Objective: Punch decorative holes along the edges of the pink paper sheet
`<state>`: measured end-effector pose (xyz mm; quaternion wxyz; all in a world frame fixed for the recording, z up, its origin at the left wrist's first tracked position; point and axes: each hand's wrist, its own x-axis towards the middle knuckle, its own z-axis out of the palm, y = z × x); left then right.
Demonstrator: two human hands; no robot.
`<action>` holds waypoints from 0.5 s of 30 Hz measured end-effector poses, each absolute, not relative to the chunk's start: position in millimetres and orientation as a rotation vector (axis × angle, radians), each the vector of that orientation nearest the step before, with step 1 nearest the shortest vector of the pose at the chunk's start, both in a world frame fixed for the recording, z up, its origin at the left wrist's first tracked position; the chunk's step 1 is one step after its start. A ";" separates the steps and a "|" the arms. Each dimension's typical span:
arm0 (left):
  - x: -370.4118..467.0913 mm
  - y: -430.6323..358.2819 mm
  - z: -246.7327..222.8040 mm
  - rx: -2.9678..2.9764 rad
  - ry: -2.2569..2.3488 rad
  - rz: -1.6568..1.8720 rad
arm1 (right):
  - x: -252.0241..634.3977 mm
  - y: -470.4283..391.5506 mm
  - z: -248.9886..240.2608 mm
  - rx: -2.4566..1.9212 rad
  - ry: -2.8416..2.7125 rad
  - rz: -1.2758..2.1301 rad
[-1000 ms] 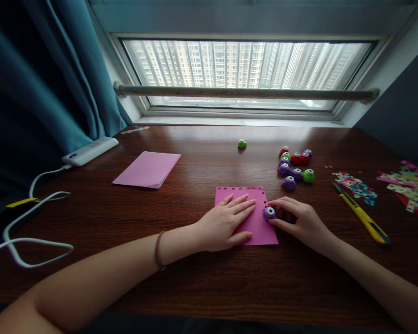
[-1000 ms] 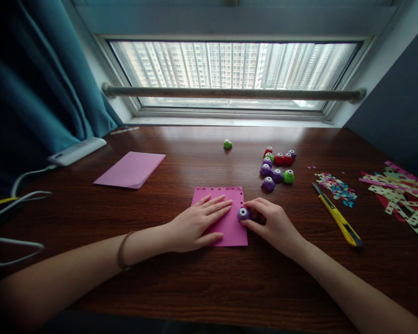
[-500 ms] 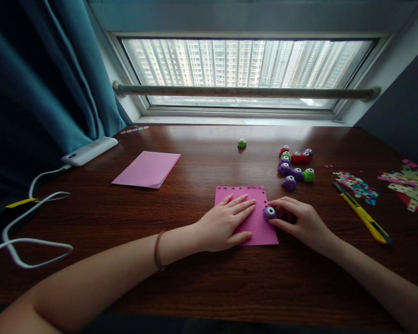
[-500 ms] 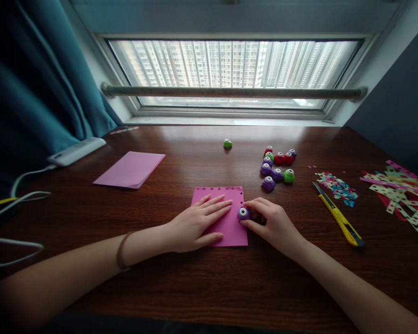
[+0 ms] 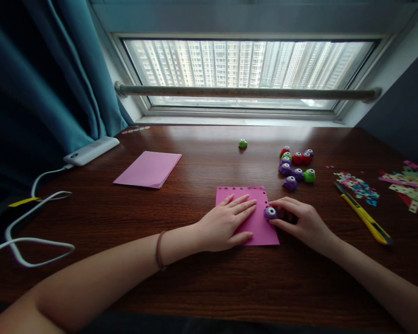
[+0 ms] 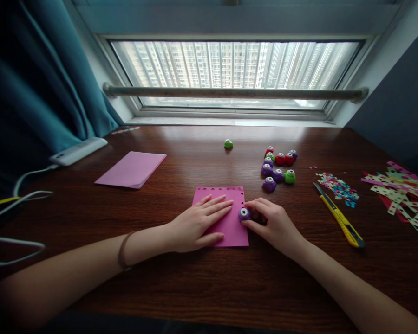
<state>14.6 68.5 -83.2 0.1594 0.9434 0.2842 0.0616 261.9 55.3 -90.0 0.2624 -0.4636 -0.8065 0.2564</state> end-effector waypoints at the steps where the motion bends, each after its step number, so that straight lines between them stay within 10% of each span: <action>1: 14.5 68.5 -83.4 2.697 0.812 0.180 | 262.0 55.4 -90.1 -1.252 -2.182 0.694; 15: 13.7 67.7 -83.4 2.688 0.805 0.198 | 261.8 55.3 -90.2 -1.245 -2.188 0.688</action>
